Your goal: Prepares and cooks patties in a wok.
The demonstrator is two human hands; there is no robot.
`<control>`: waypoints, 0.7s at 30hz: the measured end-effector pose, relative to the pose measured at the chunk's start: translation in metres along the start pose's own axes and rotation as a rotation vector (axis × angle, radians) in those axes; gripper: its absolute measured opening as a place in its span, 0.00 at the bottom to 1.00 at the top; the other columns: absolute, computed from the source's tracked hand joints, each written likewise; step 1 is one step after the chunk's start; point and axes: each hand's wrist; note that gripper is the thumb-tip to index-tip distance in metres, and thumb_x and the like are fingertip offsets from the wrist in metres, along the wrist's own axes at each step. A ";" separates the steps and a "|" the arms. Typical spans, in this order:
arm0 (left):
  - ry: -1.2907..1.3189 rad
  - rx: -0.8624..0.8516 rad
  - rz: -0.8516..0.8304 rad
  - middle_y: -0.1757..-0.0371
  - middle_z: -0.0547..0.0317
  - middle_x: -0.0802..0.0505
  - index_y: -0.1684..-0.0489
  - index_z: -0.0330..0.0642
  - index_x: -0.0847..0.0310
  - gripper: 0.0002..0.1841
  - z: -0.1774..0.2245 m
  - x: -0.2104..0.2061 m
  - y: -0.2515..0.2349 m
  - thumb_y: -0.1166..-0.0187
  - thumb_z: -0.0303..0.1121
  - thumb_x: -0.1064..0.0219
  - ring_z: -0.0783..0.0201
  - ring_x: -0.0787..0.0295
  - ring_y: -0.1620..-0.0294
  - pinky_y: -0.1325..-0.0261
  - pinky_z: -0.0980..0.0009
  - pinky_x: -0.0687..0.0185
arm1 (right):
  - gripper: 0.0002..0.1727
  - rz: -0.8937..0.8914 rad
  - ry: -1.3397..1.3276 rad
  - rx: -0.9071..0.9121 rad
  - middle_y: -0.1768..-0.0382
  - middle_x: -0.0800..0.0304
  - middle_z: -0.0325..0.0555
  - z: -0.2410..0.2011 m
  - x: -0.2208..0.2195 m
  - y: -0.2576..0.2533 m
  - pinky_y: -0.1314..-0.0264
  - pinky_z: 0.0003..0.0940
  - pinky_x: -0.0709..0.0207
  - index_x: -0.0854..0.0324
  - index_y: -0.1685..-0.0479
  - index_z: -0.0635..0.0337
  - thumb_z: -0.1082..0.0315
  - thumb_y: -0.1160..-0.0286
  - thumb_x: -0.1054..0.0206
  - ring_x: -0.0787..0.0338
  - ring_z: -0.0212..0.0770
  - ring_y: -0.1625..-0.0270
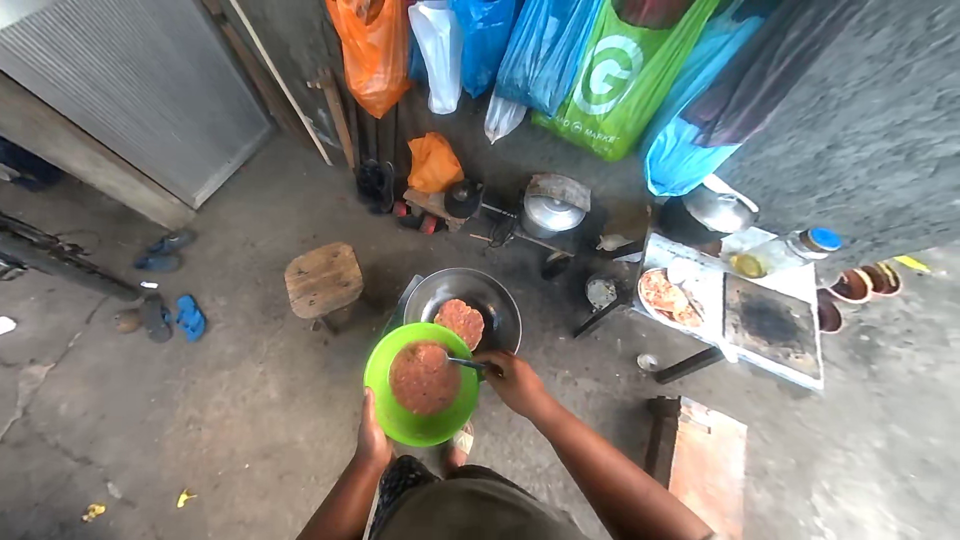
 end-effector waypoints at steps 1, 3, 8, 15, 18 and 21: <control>-0.003 0.000 0.001 0.36 0.51 0.11 0.18 0.40 0.39 0.33 0.000 0.000 0.001 0.07 0.51 0.76 0.64 0.11 0.38 0.37 0.63 0.13 | 0.18 0.010 -0.018 0.012 0.36 0.12 0.57 0.001 0.002 0.000 0.31 0.47 0.21 0.13 0.34 0.55 0.70 0.16 0.40 0.12 0.49 0.37; -0.011 0.001 0.001 0.36 0.52 0.11 0.18 0.40 0.39 0.32 -0.001 0.000 0.001 0.07 0.51 0.76 0.65 0.11 0.38 0.37 0.64 0.12 | 0.18 0.033 -0.045 0.027 0.36 0.12 0.56 0.003 0.008 -0.001 0.32 0.45 0.20 0.13 0.34 0.55 0.70 0.16 0.40 0.11 0.47 0.38; -0.005 -0.004 -0.013 0.35 0.51 0.12 0.16 0.40 0.43 0.33 -0.008 0.009 0.000 0.07 0.51 0.77 0.65 0.11 0.37 0.37 0.64 0.12 | 0.17 0.144 -0.095 0.035 0.38 0.11 0.55 0.011 0.027 -0.016 0.34 0.42 0.19 0.13 0.34 0.58 0.70 0.17 0.40 0.10 0.44 0.42; 0.036 -0.019 -0.006 0.45 0.59 0.07 0.23 0.40 0.39 0.31 -0.007 0.018 0.012 0.09 0.51 0.75 0.69 0.07 0.45 0.42 0.66 0.09 | 0.20 0.199 0.125 -0.224 0.31 0.14 0.60 0.040 0.027 -0.075 0.28 0.58 0.23 0.17 0.27 0.52 0.69 0.14 0.43 0.13 0.59 0.30; 0.045 -0.036 -0.011 0.45 0.60 0.06 0.24 0.39 0.38 0.31 -0.008 0.025 0.017 0.09 0.52 0.71 0.69 0.07 0.45 0.41 0.66 0.09 | 0.22 0.173 0.220 -0.348 0.23 0.20 0.60 0.052 0.015 -0.100 0.27 0.62 0.23 0.20 0.23 0.48 0.66 0.13 0.44 0.16 0.62 0.26; 0.020 -0.045 0.006 0.45 0.61 0.06 0.24 0.38 0.39 0.32 -0.008 0.032 0.021 0.11 0.55 0.67 0.69 0.07 0.45 0.42 0.67 0.09 | 0.25 0.133 0.278 -0.434 0.18 0.26 0.61 0.057 0.006 -0.114 0.30 0.64 0.21 0.23 0.19 0.43 0.67 0.13 0.47 0.15 0.64 0.27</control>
Point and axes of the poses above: each hand's wrist, its own y-axis away from the middle knuckle, its own x-axis out of the back of the hand, z = x × y
